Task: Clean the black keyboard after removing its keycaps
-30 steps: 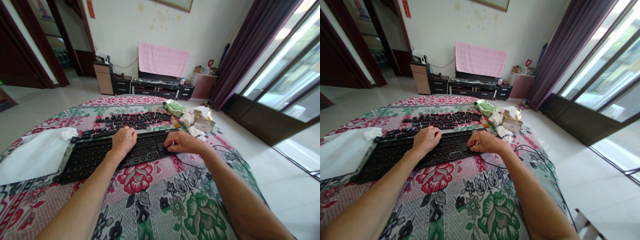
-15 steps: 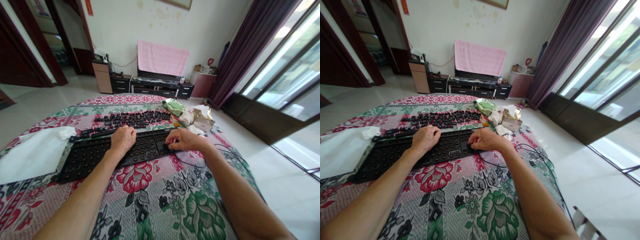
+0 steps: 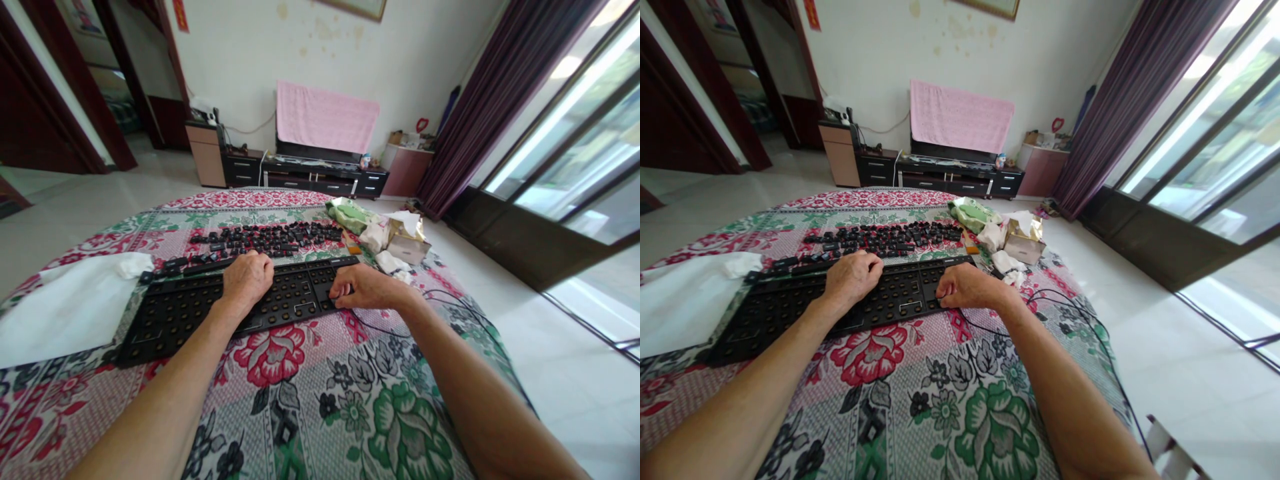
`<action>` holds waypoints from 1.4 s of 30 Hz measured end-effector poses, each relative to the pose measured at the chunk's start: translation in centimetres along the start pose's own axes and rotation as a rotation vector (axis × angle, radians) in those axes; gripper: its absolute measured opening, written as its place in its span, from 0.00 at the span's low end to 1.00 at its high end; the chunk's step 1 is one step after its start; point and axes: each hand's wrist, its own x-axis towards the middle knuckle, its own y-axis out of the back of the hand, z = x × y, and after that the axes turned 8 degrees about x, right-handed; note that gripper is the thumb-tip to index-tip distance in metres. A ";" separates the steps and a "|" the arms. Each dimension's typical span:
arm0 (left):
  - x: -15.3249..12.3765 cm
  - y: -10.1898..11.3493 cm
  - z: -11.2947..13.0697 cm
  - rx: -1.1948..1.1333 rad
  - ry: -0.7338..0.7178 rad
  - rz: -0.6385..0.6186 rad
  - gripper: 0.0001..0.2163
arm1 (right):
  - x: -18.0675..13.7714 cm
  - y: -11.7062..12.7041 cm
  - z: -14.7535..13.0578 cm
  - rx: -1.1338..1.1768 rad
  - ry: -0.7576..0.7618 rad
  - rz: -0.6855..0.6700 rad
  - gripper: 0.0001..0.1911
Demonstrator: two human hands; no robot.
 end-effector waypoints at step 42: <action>0.0 -0.3 0.0 0.016 0.001 0.017 0.17 | 0.5 -0.4 -1.5 -0.167 -0.080 -0.024 0.10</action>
